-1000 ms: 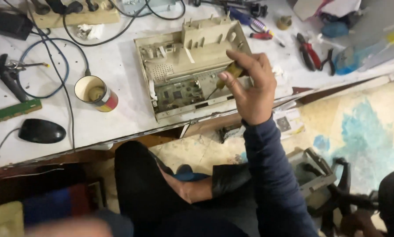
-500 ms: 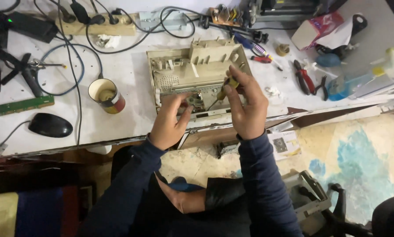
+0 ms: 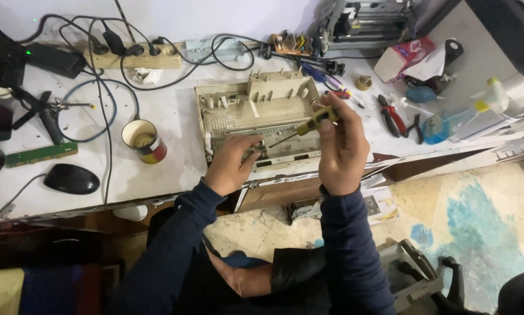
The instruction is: The person uses a screwdriver to remove screws from a beige electronic device casing on a cluttered workbench. They then use pliers to adjust a metal bracket on the device.
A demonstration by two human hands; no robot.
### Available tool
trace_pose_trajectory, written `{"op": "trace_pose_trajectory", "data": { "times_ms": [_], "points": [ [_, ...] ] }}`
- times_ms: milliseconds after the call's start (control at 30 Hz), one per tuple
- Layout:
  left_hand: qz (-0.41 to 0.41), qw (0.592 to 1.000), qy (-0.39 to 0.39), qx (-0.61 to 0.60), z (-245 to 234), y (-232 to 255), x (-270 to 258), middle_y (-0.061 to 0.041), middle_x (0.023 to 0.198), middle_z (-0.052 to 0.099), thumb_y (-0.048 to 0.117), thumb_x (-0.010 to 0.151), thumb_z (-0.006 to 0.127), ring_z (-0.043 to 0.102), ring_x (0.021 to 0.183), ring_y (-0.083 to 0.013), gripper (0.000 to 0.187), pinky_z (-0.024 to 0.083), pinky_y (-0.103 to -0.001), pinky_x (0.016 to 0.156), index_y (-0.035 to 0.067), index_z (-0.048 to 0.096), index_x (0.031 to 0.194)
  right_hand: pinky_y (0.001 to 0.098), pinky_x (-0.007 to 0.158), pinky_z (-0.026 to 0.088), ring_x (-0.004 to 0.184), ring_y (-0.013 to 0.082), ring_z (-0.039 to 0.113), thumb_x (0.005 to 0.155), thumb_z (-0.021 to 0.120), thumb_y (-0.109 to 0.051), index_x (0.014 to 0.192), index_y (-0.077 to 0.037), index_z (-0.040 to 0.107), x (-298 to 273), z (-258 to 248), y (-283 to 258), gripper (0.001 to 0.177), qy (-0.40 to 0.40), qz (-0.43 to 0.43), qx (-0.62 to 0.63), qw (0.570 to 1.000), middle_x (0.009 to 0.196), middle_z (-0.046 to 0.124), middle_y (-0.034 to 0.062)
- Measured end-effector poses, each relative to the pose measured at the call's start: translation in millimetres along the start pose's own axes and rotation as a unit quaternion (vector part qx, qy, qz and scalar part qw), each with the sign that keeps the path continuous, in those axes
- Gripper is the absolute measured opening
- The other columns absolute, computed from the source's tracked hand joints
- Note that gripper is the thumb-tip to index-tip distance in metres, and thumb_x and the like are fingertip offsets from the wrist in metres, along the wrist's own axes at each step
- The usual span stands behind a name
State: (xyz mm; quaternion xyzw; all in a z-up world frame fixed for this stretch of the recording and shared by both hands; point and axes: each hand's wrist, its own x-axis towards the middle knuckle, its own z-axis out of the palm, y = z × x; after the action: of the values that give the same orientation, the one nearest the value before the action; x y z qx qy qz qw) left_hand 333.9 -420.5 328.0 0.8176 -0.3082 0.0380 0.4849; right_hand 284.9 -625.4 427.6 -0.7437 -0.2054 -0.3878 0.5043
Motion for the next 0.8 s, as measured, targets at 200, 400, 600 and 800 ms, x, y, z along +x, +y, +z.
{"op": "trace_pose_trajectory", "data": {
  "times_ms": [200,400,600,800],
  "points": [
    [-0.047,0.999,-0.012,-0.006,5,1,6,-0.018,0.119,0.067,0.014,0.104,0.064,0.058,0.122,-0.0426,0.034,0.053,-0.061,0.097,0.002,0.059,0.136,0.0493,0.098,0.059,0.116,0.0395,0.068,0.109,0.048,0.003,0.142,0.009,0.048,0,-10,-6,0.034,0.054,-0.022,0.032,0.998,0.129,0.062,0.0283],
    [-0.035,0.998,0.059,-0.005,27,-22,7,-0.01,0.091,0.067,0.018,0.1,0.071,0.069,0.094,-0.0336,0.013,0.058,-0.048,0.083,0.008,0.074,0.107,0.0528,0.094,0.062,0.115,0.0435,0.067,0.109,0.048,0.007,0.144,0.008,0.046,-21,-20,2,0.035,0.11,0.007,0.065,0.992,0.13,0.06,0.0324],
    [0.074,0.978,0.17,0.101,-35,-18,-29,-0.011,0.096,0.073,0.001,0.091,0.069,0.06,0.091,-0.0275,0.011,0.05,-0.042,0.085,0.005,0.075,0.099,0.0456,0.094,0.067,0.123,0.0398,0.069,0.118,0.049,0.006,0.142,-0.011,0.054,-42,-45,-17,0.03,0.227,0.054,0.063,0.97,0.139,0.063,0.0251],
    [0.016,0.874,0.271,0.402,-124,-68,-61,-0.014,0.118,0.061,0.01,0.096,0.069,0.05,0.108,-0.0343,0.019,0.042,-0.052,0.093,0.012,0.078,0.113,0.0499,0.103,0.061,0.119,0.0388,0.066,0.12,0.052,-0.013,0.149,-0.007,0.046,-109,-90,-4,0.031,0.257,0.166,0.003,0.952,0.136,0.06,0.0233]
  ]
}}
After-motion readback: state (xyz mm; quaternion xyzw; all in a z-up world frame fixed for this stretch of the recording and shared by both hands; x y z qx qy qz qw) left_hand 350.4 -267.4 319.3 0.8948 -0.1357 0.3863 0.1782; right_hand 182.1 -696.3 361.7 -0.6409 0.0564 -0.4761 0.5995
